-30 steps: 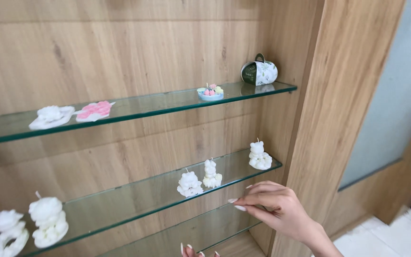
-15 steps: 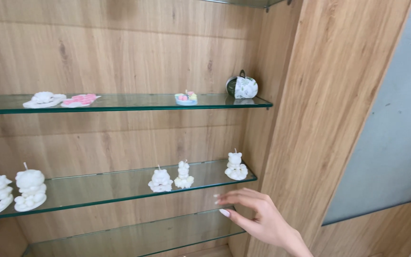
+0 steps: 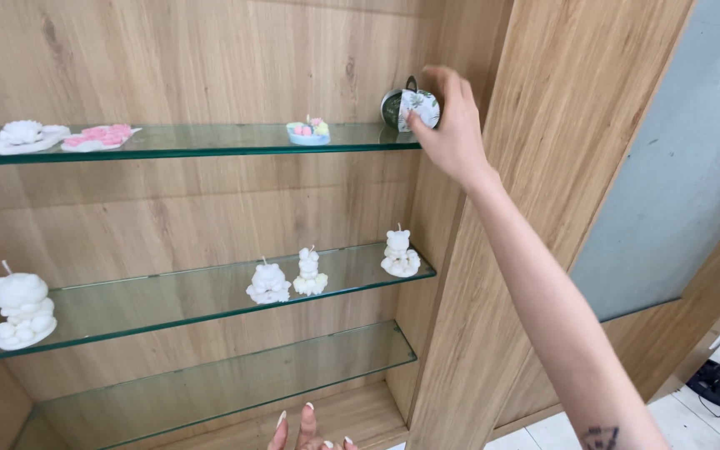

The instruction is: The person picks up several small decorative flower-shaped candles and a jar from a shelf and workspace, carries them one by one, and places them onto a glass display shelf.

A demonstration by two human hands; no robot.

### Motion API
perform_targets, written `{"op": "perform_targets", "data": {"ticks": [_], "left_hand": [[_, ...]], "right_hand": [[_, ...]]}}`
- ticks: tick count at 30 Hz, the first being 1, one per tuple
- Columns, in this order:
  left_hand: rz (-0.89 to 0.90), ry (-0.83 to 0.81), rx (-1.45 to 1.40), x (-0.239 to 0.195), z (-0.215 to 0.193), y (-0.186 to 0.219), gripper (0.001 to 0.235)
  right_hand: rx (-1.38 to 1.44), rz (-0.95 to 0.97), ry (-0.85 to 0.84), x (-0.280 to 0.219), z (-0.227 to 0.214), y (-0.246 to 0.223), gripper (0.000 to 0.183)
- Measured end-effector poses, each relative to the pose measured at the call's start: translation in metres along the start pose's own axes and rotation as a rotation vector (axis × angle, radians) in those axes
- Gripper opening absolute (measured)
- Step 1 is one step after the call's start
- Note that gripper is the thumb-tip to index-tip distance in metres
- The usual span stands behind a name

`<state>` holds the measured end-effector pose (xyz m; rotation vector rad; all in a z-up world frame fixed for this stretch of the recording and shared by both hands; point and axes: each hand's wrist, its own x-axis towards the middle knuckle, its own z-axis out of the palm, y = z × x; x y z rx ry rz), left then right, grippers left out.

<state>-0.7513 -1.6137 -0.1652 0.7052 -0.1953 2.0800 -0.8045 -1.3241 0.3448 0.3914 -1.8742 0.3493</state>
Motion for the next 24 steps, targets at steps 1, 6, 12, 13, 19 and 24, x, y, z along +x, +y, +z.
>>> {"op": "perform_targets", "data": {"ticks": [1,6,12,13,19,24], "left_hand": [[0.005,0.004,0.001,-0.005,0.005,0.004,0.06],[0.124,0.442,-0.008,-0.03,0.031,0.033,0.063],[0.202,0.43,-0.092,-0.029,0.046,0.043,0.064],[0.193,0.428,-0.1,-0.026,0.045,0.042,0.064],[0.018,0.369,-0.093,-0.007,0.051,0.028,0.06],[-0.047,0.665,-0.145,0.006,0.083,0.016,0.058]], "right_hand": [[0.006,0.001,-0.003,0.007,0.011,0.014,0.054],[-0.178,0.35,-0.024,0.025,0.058,0.063,0.098],[-0.147,0.415,0.039,0.016,0.047,0.04,0.086],[-0.159,0.415,0.039,0.013,0.042,0.029,0.086],[0.076,0.378,0.178,-0.02,0.016,-0.023,0.082],[0.625,0.271,0.144,-0.079,-0.016,-0.094,0.087]]}}
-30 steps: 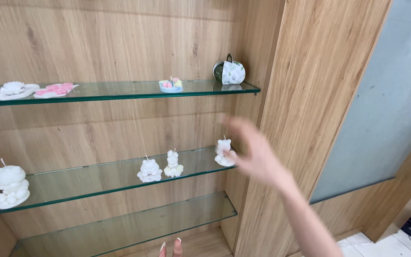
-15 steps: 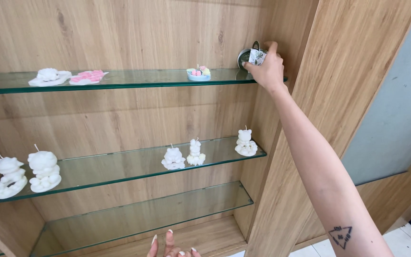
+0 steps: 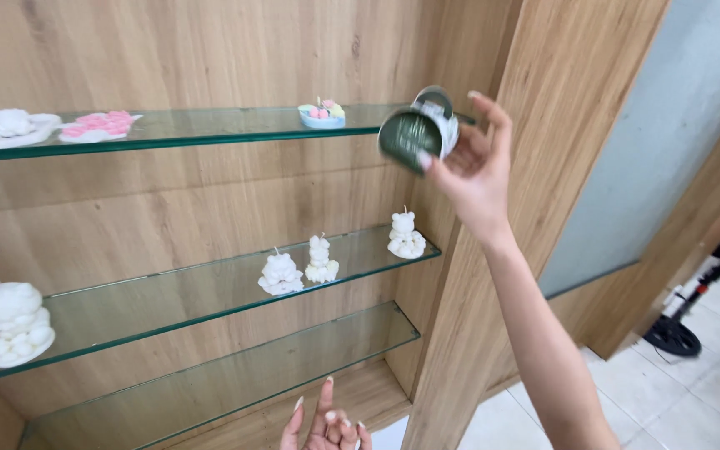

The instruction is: The person picks up several small decorative flower-shaped candles and a jar from a shelf and workspace, carries them one by one, and places them onto a glass display shelf.

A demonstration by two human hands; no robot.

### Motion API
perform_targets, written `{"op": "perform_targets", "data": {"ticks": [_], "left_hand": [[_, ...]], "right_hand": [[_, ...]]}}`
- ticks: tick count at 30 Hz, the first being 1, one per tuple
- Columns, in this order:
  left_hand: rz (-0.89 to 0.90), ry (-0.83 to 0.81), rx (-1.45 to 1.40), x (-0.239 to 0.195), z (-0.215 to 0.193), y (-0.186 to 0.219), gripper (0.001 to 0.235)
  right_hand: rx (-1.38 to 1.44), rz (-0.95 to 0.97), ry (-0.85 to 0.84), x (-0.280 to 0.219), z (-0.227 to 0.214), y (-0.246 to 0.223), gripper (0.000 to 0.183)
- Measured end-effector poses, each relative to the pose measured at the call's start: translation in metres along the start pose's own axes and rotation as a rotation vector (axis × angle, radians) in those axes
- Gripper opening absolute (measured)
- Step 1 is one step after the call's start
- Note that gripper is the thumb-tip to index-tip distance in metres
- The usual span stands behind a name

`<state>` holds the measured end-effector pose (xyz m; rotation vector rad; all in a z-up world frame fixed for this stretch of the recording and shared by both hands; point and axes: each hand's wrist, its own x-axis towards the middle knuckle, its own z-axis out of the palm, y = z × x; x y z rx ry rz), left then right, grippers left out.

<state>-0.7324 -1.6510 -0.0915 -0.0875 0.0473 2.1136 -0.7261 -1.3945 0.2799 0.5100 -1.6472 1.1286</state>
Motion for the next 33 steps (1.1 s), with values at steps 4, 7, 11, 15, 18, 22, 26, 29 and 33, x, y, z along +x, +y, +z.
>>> {"op": "perform_targets", "data": {"ticks": [4,7,11,15,18,22,26,29,33], "left_hand": [[-0.137,-0.126,-0.091,0.001,0.026,-0.026,0.065],[-0.076,-0.045,0.021,0.0,0.063,-0.061,0.073],[-0.104,-0.464,0.032,0.003,0.083,-0.098,0.064],[-0.192,-0.18,-0.012,-0.001,0.092,-0.132,0.066],[-0.281,0.004,-0.055,0.001,0.083,-0.153,0.06],[-0.308,0.007,-0.076,0.012,0.095,-0.18,0.061],[-0.328,-0.036,-0.084,0.043,0.095,-0.221,0.065],[-0.373,-0.018,-0.105,0.071,0.09,-0.264,0.065],[-0.441,0.066,-0.119,0.111,0.085,-0.332,0.065]], "right_hand": [[0.174,0.151,-0.07,-0.096,-0.001,-0.041,0.1],[0.22,0.319,-0.061,-0.186,-0.009,-0.054,0.111],[0.213,0.464,0.1,-0.285,-0.02,-0.064,0.111],[0.0,0.618,0.277,-0.341,-0.028,-0.083,0.103],[-0.204,0.656,0.351,-0.355,-0.039,-0.094,0.101],[-0.333,0.662,0.279,-0.359,-0.069,-0.109,0.101],[-0.558,0.595,0.077,-0.356,-0.118,-0.125,0.112],[-0.602,0.587,0.102,-0.37,-0.173,-0.142,0.113],[-0.63,0.779,0.285,-0.383,-0.252,-0.163,0.092]]}}
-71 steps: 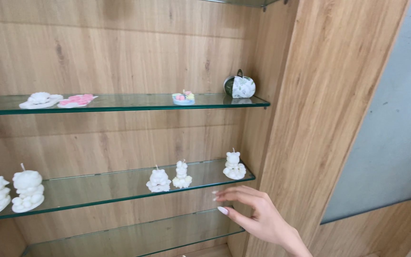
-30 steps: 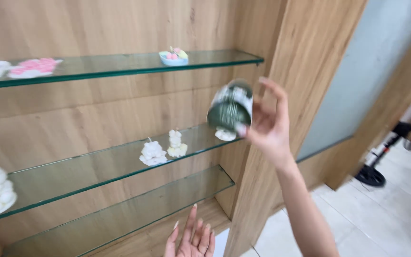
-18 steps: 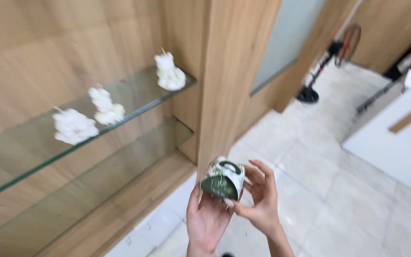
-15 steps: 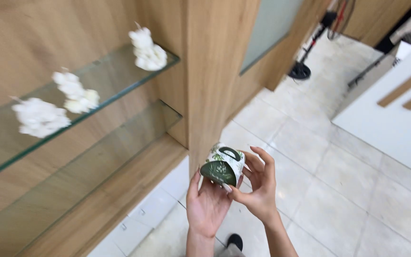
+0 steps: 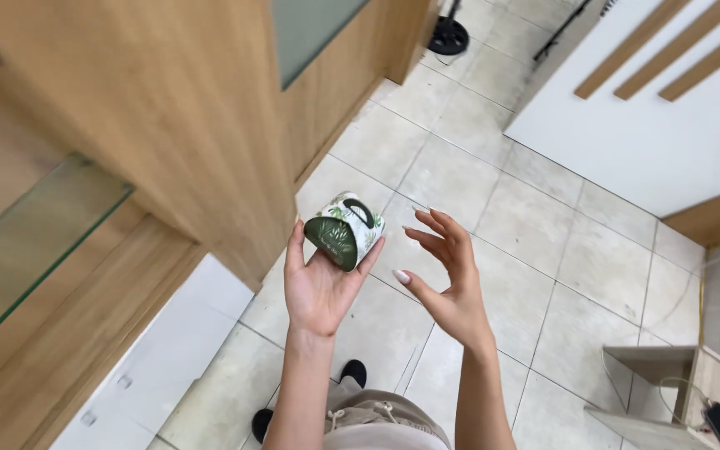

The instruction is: The person picks up several small decorative flower-shaped candles and a jar from a shelf and workspace, carries them one by one, and places them onto a glass display shelf.

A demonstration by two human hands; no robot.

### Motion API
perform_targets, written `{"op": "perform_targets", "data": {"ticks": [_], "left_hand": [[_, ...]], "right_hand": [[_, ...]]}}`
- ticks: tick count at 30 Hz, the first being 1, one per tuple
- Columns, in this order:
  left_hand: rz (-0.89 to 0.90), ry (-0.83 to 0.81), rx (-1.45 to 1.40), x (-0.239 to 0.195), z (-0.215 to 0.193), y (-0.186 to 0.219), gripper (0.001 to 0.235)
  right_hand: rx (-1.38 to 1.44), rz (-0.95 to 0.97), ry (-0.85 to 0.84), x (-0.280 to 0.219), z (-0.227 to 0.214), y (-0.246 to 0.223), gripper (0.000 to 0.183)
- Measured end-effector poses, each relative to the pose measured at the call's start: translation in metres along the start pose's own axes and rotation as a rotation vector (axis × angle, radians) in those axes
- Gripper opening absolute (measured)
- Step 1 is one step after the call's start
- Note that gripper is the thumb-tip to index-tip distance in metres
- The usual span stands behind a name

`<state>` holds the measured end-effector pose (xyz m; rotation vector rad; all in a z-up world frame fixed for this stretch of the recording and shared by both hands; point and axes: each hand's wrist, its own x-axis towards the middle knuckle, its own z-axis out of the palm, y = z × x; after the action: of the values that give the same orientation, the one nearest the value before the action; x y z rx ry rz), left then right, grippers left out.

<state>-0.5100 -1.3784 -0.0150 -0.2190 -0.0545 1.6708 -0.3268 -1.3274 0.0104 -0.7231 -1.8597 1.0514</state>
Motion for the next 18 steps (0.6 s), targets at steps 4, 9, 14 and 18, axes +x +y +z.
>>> {"op": "perform_targets", "data": {"ticks": [4,9,14,18], "left_hand": [[-0.058,0.074,0.057,0.056,0.0,-0.045,0.067],[-0.131,0.113,0.091,0.126,-0.022,-0.069,0.07],[-0.159,0.101,0.021,0.215,-0.051,-0.08,0.059],[-0.098,0.06,0.151,0.309,-0.062,-0.082,0.052]], "right_hand": [[0.009,0.104,0.065,0.011,-0.057,0.029,0.083],[0.079,0.194,0.049,0.034,-0.087,0.063,0.074],[0.058,0.25,0.063,0.085,-0.108,0.114,0.072],[0.048,0.161,0.104,0.161,-0.125,0.169,0.07]]}}
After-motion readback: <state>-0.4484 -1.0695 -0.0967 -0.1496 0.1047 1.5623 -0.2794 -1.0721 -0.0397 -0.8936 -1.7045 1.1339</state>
